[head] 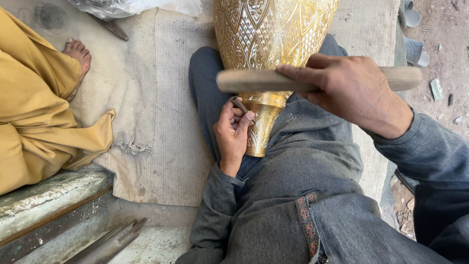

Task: The person sits on the ground with a large engraved brass vase resting on their lap. They hold a small punch against the vase's neck with one hand and repeatedly strike it with a wooden mallet held in the other hand, repositioning the punch around the neck to work the metal surface.

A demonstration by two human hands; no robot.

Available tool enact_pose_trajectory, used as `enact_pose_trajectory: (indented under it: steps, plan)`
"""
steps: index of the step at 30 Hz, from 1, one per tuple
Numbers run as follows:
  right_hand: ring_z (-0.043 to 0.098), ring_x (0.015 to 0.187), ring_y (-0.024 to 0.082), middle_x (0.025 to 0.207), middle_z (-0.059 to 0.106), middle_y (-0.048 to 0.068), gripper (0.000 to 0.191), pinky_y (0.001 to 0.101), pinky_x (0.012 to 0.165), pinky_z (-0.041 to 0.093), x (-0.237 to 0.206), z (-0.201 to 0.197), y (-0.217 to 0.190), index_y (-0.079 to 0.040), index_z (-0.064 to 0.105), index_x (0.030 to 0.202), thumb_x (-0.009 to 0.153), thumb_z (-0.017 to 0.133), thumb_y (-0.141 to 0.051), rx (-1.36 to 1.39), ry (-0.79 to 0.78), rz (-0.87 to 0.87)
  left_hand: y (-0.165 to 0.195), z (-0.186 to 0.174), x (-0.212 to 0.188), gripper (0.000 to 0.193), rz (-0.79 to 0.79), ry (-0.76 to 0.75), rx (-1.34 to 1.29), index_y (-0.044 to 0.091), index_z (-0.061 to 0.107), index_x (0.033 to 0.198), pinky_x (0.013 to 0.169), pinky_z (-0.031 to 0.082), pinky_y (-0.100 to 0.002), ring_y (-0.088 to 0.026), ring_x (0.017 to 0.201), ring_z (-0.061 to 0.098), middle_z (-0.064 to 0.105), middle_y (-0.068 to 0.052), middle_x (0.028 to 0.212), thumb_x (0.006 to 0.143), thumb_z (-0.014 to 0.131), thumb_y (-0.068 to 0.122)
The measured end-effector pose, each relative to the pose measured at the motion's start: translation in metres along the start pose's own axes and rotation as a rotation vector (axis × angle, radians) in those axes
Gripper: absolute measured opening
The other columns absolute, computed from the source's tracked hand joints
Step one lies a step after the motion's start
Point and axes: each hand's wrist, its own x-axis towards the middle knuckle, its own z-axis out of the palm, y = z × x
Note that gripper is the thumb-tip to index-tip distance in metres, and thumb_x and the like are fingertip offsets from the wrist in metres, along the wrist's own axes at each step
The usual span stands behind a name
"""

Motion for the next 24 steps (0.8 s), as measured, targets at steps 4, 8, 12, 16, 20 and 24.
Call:
enact_pose_trajectory:
  steps: [4,8,12,16,20,24]
  plan:
    - [0.064,0.058,0.017,0.09,0.07,0.005,0.059,0.0315,0.051,0.055,0.002,0.006,0.002,-0.023,0.06,0.151,0.094,0.074,-0.031,-0.058,0.023,0.036,0.0,0.001,-0.001,0.045,0.023,-0.009,0.03,-0.001,0.058,0.139,0.069,0.063,-0.025,-0.011,0.077,0.073,0.073,-0.007,0.089,0.098,0.073,0.009]
    - [0.06,0.055,0.015,0.087,0.068,0.005,0.057,0.03,0.05,0.054,0.008,0.006,-0.004,-0.022,0.059,0.153,0.098,0.073,-0.029,-0.014,0.045,0.009,0.0,0.001,0.0,0.045,0.011,-0.018,0.022,-0.001,0.058,0.14,0.068,0.061,-0.025,-0.011,0.076,0.07,0.072,-0.006,0.088,0.098,0.072,0.009]
    - [0.061,0.051,0.014,0.078,0.067,0.002,0.053,0.0294,0.045,0.053,0.013,0.002,-0.01,-0.03,0.061,0.146,0.094,0.071,-0.036,-0.203,-0.106,-0.042,0.0,0.0,0.002,0.051,0.015,-0.04,0.072,0.001,0.057,0.141,0.067,0.063,-0.024,-0.01,0.075,0.073,0.073,-0.005,0.085,0.095,0.075,0.011]
    - [0.057,0.051,0.013,0.082,0.067,0.005,0.055,0.0295,0.046,0.051,0.017,0.004,-0.014,-0.022,0.061,0.15,0.097,0.07,-0.033,-0.055,0.064,-0.045,-0.001,0.001,0.005,0.051,-0.003,-0.03,0.085,0.0,0.059,0.138,0.065,0.064,-0.024,-0.011,0.074,0.074,0.074,-0.005,0.084,0.092,0.077,0.011]
    - [0.056,0.048,0.012,0.079,0.069,0.003,0.048,0.0291,0.043,0.051,0.017,0.008,-0.014,-0.027,0.064,0.144,0.097,0.069,-0.035,-0.063,0.012,-0.014,-0.002,0.002,0.003,0.049,-0.006,-0.037,0.098,0.0,0.061,0.137,0.063,0.063,-0.025,-0.011,0.073,0.074,0.074,-0.006,0.084,0.092,0.078,0.009]
    - [0.055,0.045,0.01,0.087,0.071,0.005,0.046,0.0265,0.041,0.051,0.017,0.005,-0.012,-0.023,0.063,0.147,0.101,0.067,-0.026,0.044,-0.022,0.006,-0.001,0.003,0.0,0.05,0.004,-0.005,0.107,-0.001,0.06,0.137,0.062,0.063,-0.025,-0.011,0.071,0.074,0.074,-0.006,0.083,0.091,0.078,0.009]
